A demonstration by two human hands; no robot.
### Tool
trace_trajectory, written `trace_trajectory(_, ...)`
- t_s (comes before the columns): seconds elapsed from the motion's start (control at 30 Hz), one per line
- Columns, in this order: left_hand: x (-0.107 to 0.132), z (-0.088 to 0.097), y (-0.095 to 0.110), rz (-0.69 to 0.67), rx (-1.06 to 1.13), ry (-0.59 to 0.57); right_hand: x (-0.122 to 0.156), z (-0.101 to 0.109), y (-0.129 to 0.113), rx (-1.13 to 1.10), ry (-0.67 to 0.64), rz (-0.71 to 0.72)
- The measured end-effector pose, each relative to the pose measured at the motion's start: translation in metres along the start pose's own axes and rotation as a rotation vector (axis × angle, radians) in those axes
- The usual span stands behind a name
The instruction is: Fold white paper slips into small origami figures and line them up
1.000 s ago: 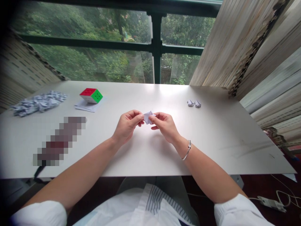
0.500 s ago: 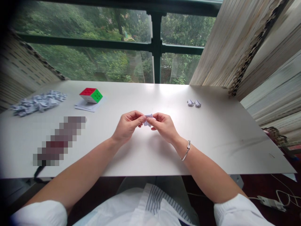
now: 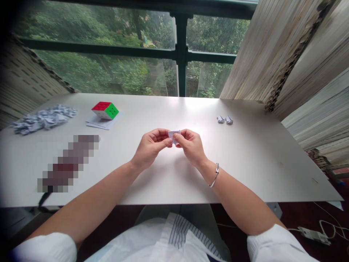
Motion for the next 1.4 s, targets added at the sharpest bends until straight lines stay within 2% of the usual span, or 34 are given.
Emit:
trace_trajectory(0.27, -0.001, -0.001, -0.002, 0.058, 0.056, 0.011, 0.000, 0.004, 0.002, -0.006, 0.064, 0.006)
trace_trajectory(0.43, -0.005, 0.006, -0.003, 0.033, -0.011, 0.088, 0.001, 0.001, 0.002, 0.100, -0.043, -0.015)
trace_trajectory(0.5, -0.007, 0.009, -0.003, 0.042, -0.031, 0.104, 0.000, 0.004, -0.002, 0.169, -0.054, 0.050)
trace_trajectory(0.6, -0.007, 0.012, -0.001, 0.078, -0.010, 0.092, -0.001, 0.007, -0.012, 0.300, -0.075, 0.232)
trace_trajectory(0.7, -0.006, 0.011, 0.001, 0.121, 0.029, 0.068, 0.002, 0.006, -0.018, 0.459, -0.160, 0.392)
trace_trajectory(0.8, -0.005, 0.010, 0.002, 0.139, 0.019, 0.058, 0.006, 0.004, -0.022, 0.577, -0.252, 0.495)
trace_trajectory(1.03, -0.005, 0.010, 0.001, 0.137, 0.023, 0.054, 0.008, 0.002, -0.023, 0.695, -0.347, 0.556)
trace_trajectory(1.4, -0.005, 0.010, -0.006, 0.162, -0.001, 0.037, 0.005, 0.005, -0.020, 0.757, -0.451, 0.679)
Point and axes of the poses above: each hand's wrist, its own x-axis away from the middle knuckle, its own z-axis out of the back of the hand, y = z × x, the point moved 4 cm from there along -x, towards the middle knuckle, and after that the axes turned 14 degrees about -x, right-handed, at the moved point
